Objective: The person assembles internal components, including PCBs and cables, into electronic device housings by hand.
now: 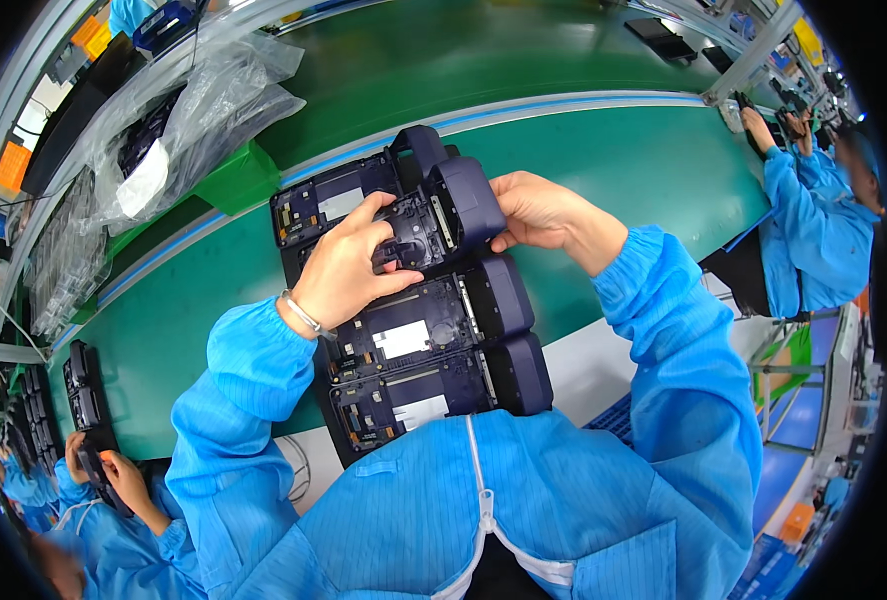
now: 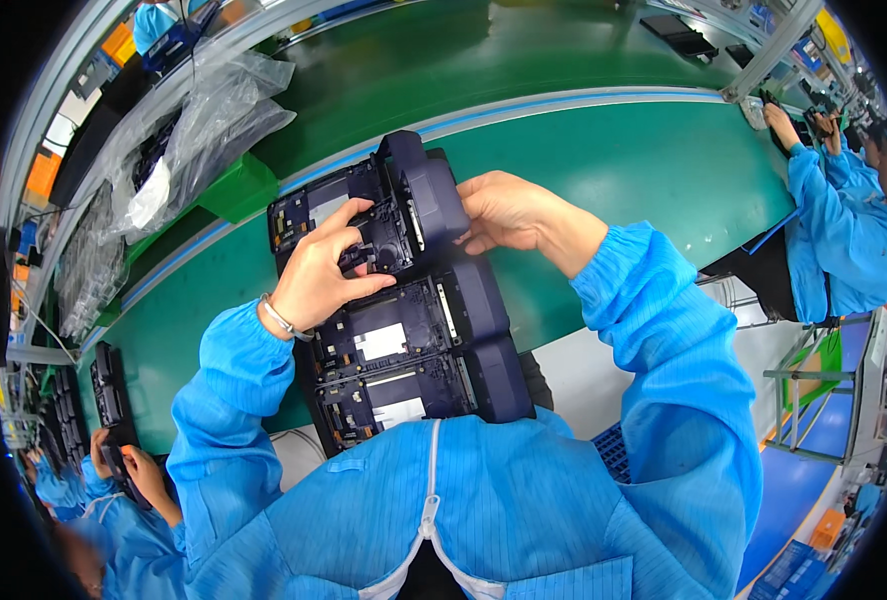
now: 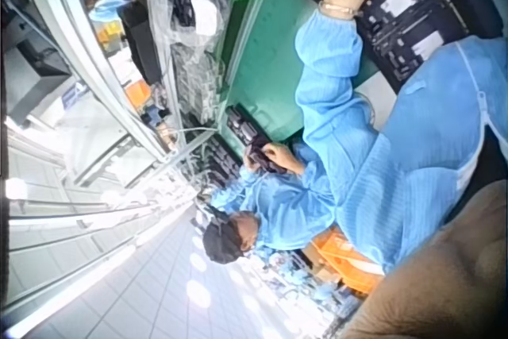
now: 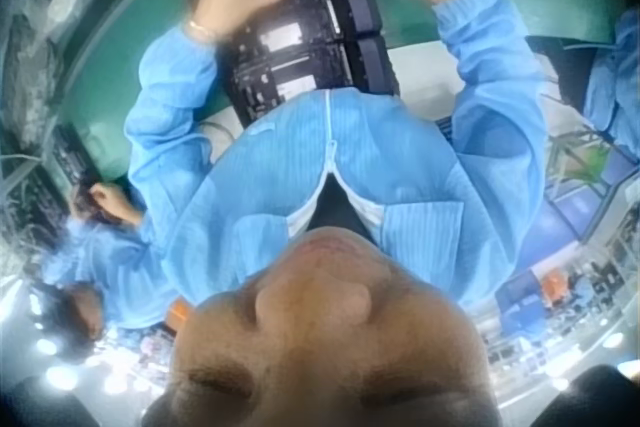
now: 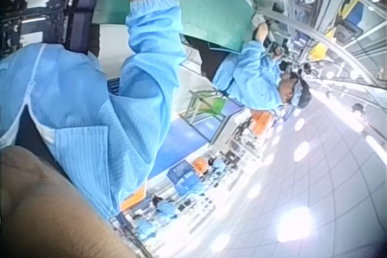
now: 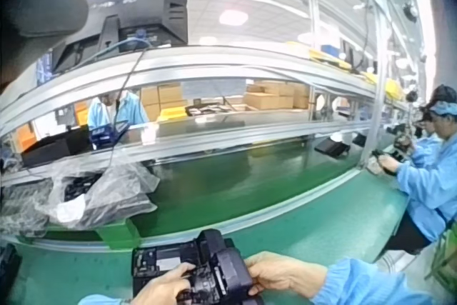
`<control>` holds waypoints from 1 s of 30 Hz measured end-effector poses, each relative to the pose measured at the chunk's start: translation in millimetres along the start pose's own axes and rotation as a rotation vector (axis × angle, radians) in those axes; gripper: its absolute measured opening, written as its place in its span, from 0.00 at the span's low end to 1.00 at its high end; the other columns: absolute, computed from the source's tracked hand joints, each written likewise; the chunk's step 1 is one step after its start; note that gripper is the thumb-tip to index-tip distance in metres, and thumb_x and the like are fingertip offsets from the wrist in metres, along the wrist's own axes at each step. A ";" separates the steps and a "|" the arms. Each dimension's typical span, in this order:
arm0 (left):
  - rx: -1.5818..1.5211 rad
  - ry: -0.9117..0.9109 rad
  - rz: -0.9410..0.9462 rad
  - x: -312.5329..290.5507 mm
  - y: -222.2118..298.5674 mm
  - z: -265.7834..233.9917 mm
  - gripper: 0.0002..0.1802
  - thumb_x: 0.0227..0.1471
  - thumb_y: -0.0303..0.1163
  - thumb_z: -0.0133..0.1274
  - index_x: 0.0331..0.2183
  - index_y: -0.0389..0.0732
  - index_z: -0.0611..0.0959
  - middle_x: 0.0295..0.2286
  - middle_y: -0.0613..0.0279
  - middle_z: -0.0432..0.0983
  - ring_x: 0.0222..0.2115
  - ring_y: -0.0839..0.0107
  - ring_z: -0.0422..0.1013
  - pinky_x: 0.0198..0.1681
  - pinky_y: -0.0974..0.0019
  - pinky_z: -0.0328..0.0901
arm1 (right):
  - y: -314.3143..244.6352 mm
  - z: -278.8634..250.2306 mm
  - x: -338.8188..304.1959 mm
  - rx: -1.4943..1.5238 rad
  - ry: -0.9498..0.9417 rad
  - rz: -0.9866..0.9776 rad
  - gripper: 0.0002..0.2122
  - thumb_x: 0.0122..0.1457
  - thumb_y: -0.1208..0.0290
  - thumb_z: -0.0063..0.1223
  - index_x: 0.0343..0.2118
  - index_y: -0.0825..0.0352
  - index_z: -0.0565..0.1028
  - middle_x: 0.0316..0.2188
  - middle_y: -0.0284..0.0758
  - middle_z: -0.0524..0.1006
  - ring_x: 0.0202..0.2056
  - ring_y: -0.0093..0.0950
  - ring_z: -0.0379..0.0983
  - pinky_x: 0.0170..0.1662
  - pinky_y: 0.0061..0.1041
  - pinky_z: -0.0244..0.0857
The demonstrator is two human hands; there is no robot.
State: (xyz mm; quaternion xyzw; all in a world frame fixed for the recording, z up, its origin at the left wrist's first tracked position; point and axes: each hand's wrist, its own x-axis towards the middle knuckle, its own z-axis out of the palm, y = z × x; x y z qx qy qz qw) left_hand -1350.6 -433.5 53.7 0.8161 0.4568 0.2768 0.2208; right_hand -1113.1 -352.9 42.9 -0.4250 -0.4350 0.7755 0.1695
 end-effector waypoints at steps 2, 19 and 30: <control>-0.079 -0.023 -0.021 -0.4 0.3 -1.3 0.16 0.33 0.27 0.64 0.21 0.29 0.73 0.47 0.50 0.63 0.37 0.59 0.71 0.32 0.67 0.67 | -4.3 7.5 1.6 -0.065 -0.021 0.003 0.08 0.49 0.75 0.50 0.34 0.67 0.73 0.27 0.32 0.74 0.30 0.24 0.70 0.34 0.27 0.63; -0.112 0.040 0.032 -5.1 -5.1 5.4 0.15 0.34 0.29 0.63 0.23 0.30 0.75 0.45 0.51 0.62 0.31 0.60 0.72 0.30 0.67 0.70 | 0.3 17.0 12.0 -0.055 -0.013 -0.126 0.13 0.43 0.79 0.62 0.32 0.73 0.70 0.24 0.37 0.73 0.25 0.28 0.72 0.29 0.25 0.68; -0.063 -0.027 0.004 -2.3 -3.3 8.1 0.15 0.34 0.29 0.63 0.22 0.30 0.74 0.45 0.53 0.62 0.31 0.60 0.72 0.31 0.66 0.69 | -2.2 11.5 16.3 0.028 0.032 -0.058 0.10 0.50 0.76 0.55 0.35 0.74 0.71 0.28 0.41 0.74 0.25 0.28 0.73 0.28 0.23 0.71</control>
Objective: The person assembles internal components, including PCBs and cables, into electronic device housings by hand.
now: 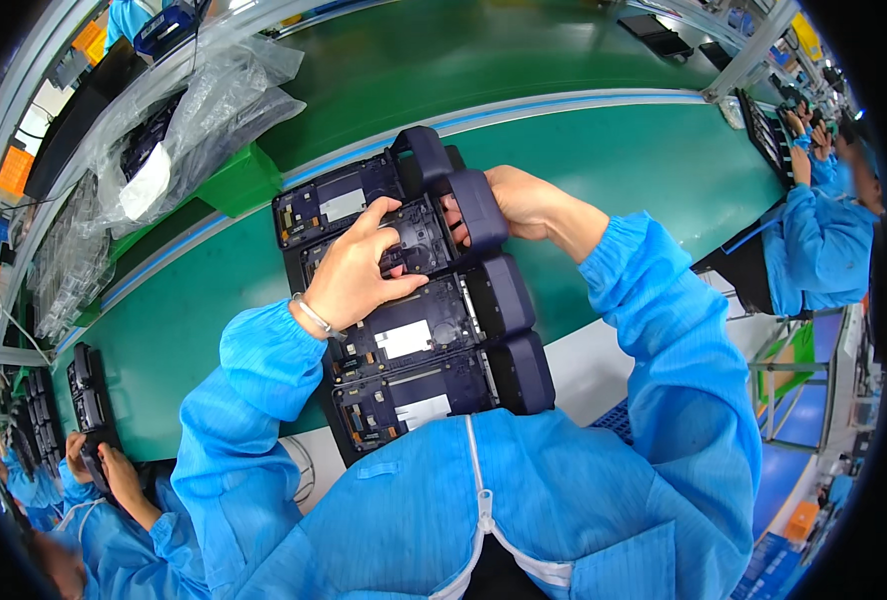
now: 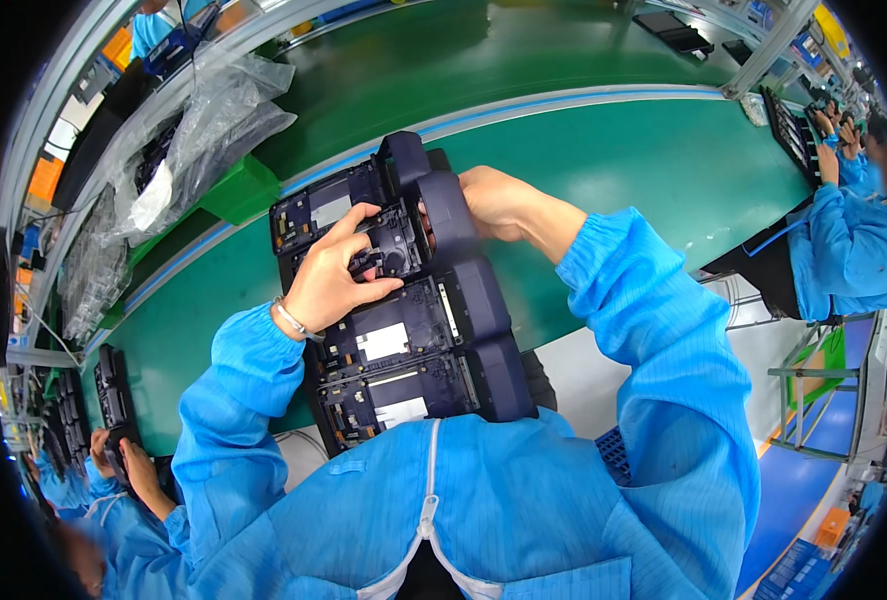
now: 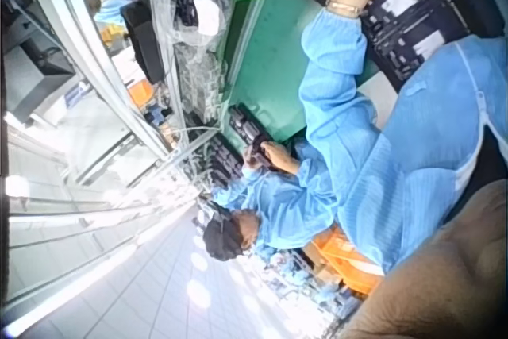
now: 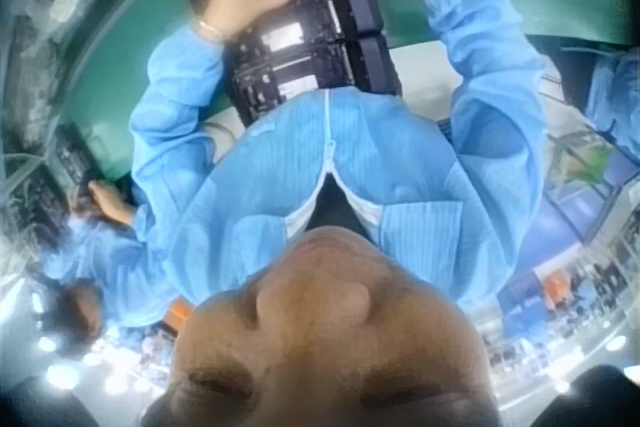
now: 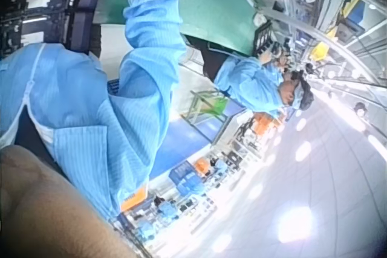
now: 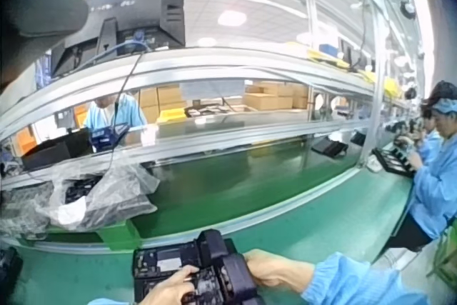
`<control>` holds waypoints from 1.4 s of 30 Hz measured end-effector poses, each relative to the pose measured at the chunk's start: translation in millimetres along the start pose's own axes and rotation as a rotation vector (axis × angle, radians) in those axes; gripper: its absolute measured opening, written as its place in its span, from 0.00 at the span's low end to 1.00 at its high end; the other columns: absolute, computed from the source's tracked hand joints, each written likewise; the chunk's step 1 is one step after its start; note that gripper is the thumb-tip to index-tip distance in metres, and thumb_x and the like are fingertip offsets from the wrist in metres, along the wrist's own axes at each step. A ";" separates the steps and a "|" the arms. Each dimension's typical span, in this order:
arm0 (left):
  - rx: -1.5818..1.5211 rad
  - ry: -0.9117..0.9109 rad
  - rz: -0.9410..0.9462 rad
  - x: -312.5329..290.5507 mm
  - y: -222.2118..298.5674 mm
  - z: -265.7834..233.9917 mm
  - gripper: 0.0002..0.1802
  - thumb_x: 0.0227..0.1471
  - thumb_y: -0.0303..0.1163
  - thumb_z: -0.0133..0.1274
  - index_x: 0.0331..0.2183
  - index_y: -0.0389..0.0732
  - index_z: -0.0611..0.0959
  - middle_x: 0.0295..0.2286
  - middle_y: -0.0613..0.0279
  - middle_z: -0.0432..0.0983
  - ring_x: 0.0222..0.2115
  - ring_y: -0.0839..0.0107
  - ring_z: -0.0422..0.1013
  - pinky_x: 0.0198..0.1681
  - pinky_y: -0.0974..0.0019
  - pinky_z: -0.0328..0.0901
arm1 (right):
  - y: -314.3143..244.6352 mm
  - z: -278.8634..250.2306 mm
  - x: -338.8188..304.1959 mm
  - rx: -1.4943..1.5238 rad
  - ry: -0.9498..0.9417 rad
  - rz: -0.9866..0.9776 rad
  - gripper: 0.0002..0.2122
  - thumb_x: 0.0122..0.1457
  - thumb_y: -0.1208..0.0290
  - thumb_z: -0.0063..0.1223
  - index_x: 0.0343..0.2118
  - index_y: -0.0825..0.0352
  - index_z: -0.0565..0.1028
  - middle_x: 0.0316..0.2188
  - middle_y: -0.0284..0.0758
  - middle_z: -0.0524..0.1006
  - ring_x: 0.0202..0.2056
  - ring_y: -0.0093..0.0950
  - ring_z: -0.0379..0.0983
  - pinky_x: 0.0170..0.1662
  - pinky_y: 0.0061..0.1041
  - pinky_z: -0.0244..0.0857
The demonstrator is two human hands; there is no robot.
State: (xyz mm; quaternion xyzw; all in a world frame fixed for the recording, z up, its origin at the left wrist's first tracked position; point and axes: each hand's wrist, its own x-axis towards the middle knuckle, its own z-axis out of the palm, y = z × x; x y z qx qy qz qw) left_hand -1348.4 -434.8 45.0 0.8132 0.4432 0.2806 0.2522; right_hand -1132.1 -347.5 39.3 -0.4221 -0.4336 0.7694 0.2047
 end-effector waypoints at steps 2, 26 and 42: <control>0.036 0.031 0.027 0.5 -1.2 -0.3 0.16 0.34 0.28 0.63 0.22 0.29 0.73 0.45 0.52 0.62 0.31 0.61 0.72 0.30 0.68 0.70 | 1.3 3.6 3.4 0.021 0.015 -0.002 0.10 0.50 0.75 0.55 0.34 0.74 0.71 0.27 0.40 0.74 0.24 0.27 0.73 0.27 0.23 0.71; -0.333 0.193 -0.171 -0.7 2.6 9.1 0.13 0.49 0.34 0.54 0.32 0.33 0.76 0.19 0.72 0.68 0.17 0.82 0.60 0.21 0.77 0.59 | 2.7 -16.1 -42.1 -0.174 0.251 -0.224 0.15 0.55 0.73 0.47 0.44 0.75 0.68 0.39 0.42 0.72 0.37 0.31 0.71 0.39 0.27 0.67; -1.277 -0.032 -0.564 -8.9 63.3 18.2 0.19 0.53 0.37 0.48 0.42 0.34 0.71 0.32 0.55 0.72 0.14 0.87 0.54 0.12 0.82 0.48 | 13.7 31.1 -72.5 -0.073 0.161 -0.612 0.07 0.52 0.79 0.52 0.35 0.72 0.73 0.29 0.38 0.76 0.29 0.22 0.73 0.34 0.19 0.69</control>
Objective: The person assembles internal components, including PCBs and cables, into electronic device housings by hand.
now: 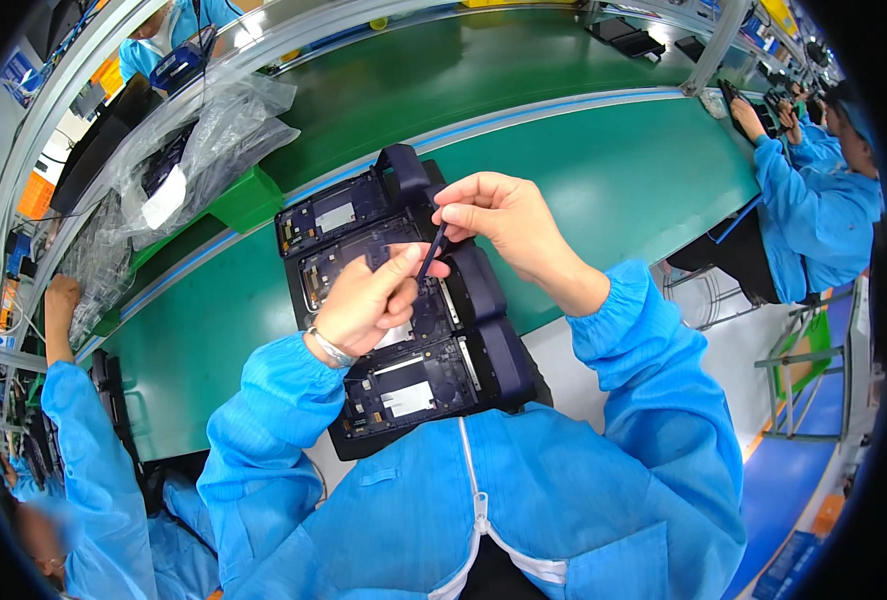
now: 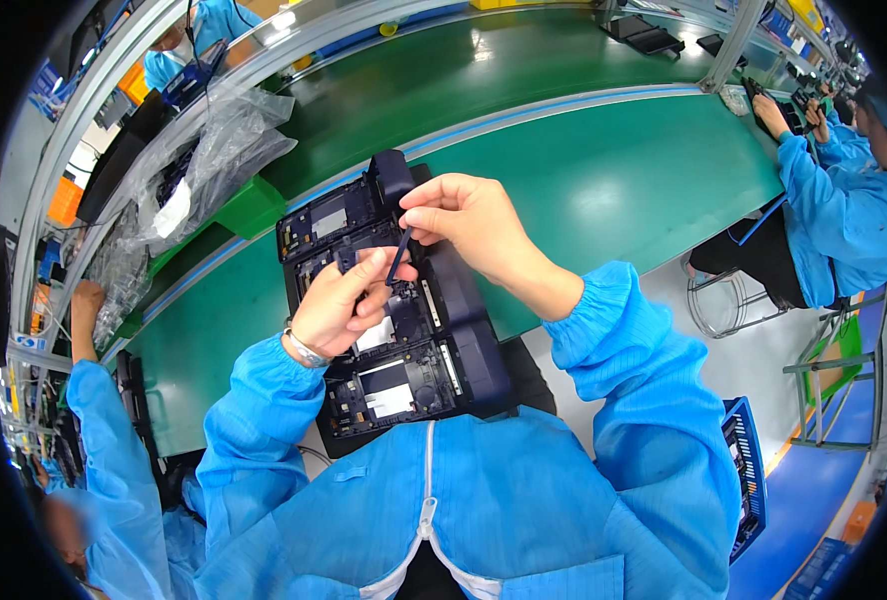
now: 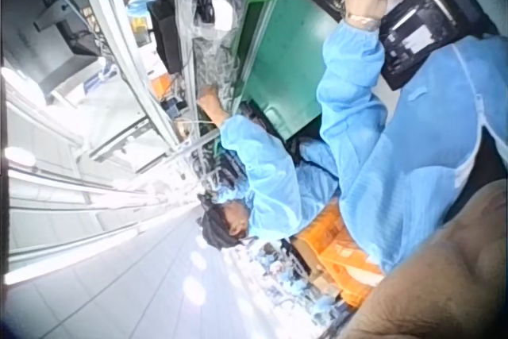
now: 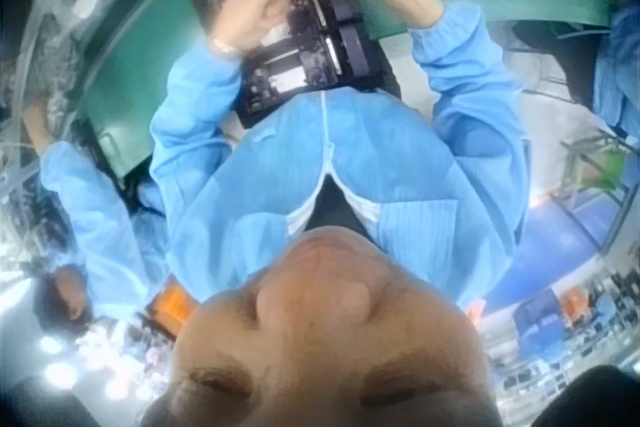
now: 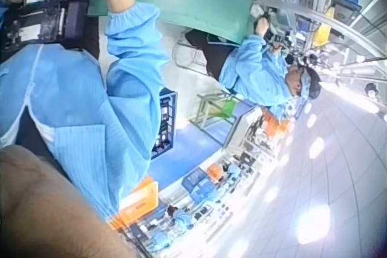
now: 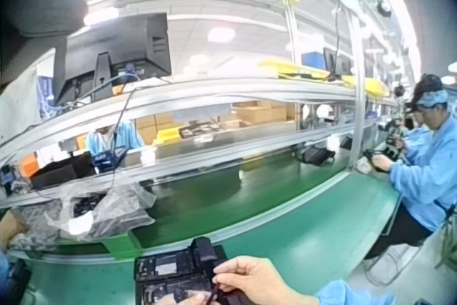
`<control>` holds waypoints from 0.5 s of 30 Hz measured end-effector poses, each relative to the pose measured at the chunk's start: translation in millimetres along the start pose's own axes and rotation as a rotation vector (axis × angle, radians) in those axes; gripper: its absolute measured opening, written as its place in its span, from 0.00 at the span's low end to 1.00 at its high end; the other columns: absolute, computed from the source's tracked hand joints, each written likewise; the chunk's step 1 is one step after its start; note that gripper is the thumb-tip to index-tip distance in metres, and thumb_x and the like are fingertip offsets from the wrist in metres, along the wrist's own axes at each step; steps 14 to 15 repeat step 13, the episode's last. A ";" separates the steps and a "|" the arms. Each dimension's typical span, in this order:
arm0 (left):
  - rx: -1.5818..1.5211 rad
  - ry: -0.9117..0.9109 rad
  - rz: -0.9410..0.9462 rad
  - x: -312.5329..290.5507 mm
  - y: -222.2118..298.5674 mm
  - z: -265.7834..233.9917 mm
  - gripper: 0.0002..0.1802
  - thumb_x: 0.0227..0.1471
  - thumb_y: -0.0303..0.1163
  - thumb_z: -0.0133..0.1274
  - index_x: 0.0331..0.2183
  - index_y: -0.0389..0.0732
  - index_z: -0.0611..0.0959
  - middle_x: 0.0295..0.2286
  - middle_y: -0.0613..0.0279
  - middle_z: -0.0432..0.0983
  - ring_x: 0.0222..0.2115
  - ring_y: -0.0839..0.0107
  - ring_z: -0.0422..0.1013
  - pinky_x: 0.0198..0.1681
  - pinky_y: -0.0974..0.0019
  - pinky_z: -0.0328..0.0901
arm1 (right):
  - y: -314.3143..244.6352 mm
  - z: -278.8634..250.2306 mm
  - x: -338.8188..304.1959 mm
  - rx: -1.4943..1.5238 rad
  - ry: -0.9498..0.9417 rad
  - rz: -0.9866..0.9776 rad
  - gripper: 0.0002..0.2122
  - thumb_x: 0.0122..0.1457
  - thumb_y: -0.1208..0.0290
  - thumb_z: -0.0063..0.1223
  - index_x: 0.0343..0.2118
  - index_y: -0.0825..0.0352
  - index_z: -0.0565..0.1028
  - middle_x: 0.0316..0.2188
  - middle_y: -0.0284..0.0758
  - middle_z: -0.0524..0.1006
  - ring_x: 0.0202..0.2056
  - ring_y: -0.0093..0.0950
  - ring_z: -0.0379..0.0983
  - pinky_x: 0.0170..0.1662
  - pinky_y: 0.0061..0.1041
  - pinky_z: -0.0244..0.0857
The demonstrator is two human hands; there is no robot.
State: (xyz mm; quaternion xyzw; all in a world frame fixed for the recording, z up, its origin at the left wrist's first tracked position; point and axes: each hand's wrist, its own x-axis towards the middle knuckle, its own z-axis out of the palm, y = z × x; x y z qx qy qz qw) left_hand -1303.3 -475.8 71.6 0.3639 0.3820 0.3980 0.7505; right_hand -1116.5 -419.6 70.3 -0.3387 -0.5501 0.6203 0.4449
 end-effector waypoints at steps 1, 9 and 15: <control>-0.005 0.024 -0.009 -0.5 -1.9 -4.1 0.18 0.53 0.36 0.49 0.41 0.34 0.72 0.32 0.56 0.71 0.14 0.87 0.54 0.12 0.82 0.48 | 0.5 -0.7 -2.1 -0.002 0.001 -0.001 0.07 0.52 0.79 0.52 0.35 0.72 0.73 0.29 0.38 0.76 0.29 0.22 0.73 0.34 0.19 0.69; 0.024 0.086 0.022 -2.3 -10.1 -1.3 0.16 0.49 0.31 0.54 0.39 0.32 0.73 0.27 0.57 0.72 0.13 0.86 0.56 0.11 0.82 0.49 | 9.6 -1.3 -14.8 0.160 -0.012 -0.055 0.08 0.52 0.82 0.51 0.36 0.73 0.72 0.32 0.40 0.76 0.36 0.26 0.73 0.38 0.23 0.69; 0.001 0.119 0.013 -3.8 -13.4 -0.3 0.17 0.48 0.30 0.55 0.39 0.32 0.73 0.28 0.56 0.73 0.13 0.85 0.57 0.12 0.81 0.50 | 13.0 -1.1 -17.5 0.153 0.004 -0.043 0.08 0.52 0.82 0.51 0.36 0.73 0.72 0.32 0.40 0.76 0.36 0.27 0.73 0.38 0.23 0.69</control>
